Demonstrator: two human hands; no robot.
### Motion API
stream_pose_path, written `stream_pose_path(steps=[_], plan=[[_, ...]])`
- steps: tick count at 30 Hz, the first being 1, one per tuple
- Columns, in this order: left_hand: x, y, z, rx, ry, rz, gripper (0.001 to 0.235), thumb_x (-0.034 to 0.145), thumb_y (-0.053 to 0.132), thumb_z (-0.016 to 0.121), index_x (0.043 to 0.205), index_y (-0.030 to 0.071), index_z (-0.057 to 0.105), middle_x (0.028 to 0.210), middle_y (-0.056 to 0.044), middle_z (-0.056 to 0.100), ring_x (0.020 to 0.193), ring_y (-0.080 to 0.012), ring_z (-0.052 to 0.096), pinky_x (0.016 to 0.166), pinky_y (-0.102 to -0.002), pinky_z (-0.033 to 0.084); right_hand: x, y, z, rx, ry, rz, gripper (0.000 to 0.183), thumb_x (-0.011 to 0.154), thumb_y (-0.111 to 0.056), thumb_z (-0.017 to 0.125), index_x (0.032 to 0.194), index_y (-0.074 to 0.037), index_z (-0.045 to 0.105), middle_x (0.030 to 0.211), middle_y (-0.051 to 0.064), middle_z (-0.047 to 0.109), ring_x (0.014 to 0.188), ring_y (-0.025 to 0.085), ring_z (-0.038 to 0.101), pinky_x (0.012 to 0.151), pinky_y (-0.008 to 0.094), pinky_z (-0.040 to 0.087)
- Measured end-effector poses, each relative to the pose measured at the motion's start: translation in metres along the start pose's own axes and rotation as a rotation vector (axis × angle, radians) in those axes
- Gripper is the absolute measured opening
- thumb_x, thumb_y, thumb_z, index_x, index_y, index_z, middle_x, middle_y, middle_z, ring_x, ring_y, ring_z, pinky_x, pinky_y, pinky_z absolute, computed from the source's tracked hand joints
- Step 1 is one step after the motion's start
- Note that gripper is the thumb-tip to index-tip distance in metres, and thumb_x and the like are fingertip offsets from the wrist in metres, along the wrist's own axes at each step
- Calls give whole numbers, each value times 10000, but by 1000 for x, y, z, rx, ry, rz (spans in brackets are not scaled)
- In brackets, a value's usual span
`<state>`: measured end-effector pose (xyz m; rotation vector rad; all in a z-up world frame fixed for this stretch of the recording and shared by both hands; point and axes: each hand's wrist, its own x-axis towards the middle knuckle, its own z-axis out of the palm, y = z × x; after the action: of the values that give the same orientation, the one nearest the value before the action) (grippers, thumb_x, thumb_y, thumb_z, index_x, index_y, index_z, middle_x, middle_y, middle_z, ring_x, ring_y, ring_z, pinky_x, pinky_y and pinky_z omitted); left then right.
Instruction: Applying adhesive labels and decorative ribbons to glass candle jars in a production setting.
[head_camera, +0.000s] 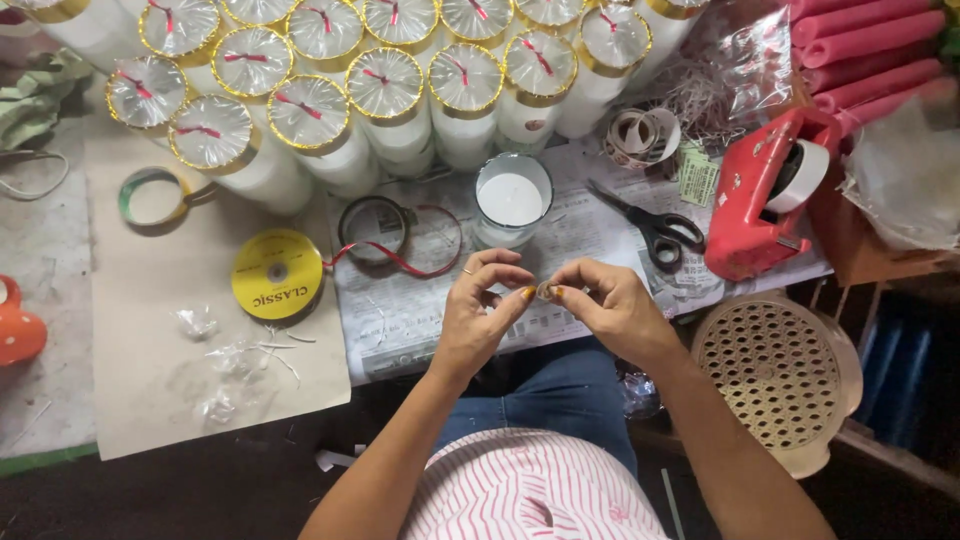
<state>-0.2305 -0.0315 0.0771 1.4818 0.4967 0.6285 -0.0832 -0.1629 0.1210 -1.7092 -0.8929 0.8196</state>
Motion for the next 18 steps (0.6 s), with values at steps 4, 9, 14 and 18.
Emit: stream_pose_path(steps=[4, 9, 14, 18], plan=[[-3, -1, 1, -39, -35, -11, 140, 866, 181, 781, 973, 91, 782, 1175, -100, 652, 925, -174, 654, 675, -250, 512, 1, 4, 3, -33, -8, 28, 150, 920, -84, 652, 1000, -67, 777, 768, 87, 754, 608, 103, 596, 529, 244, 522], [-5, 3, 3, 30, 13, 20, 95, 868, 165, 788, 896, 76, 770, 1132, -70, 664, 890, -145, 661, 661, -218, 508, 3, 19, 8, 30, 19, 26, 121, 901, -71, 686, 982, -68, 777, 757, 69, 746, 610, 95, 598, 534, 222, 519], [-5, 0, 5, 28, 37, 6, 111, 872, 174, 787, 891, 68, 761, 1129, -71, 651, 883, -141, 648, 656, -220, 501, 5, 27, 12, 97, 65, 19, 117, 896, -76, 719, 994, -59, 780, 802, 86, 755, 663, 93, 640, 585, 234, 557], [-5, 1, 4, 41, 44, -2, 100, 872, 164, 786, 890, 68, 762, 1124, -66, 652, 876, -141, 654, 650, -223, 499, 6, 35, 16, 203, 54, 59, 140, 894, -44, 719, 1019, 0, 765, 785, 125, 775, 690, 139, 714, 582, 250, 592]])
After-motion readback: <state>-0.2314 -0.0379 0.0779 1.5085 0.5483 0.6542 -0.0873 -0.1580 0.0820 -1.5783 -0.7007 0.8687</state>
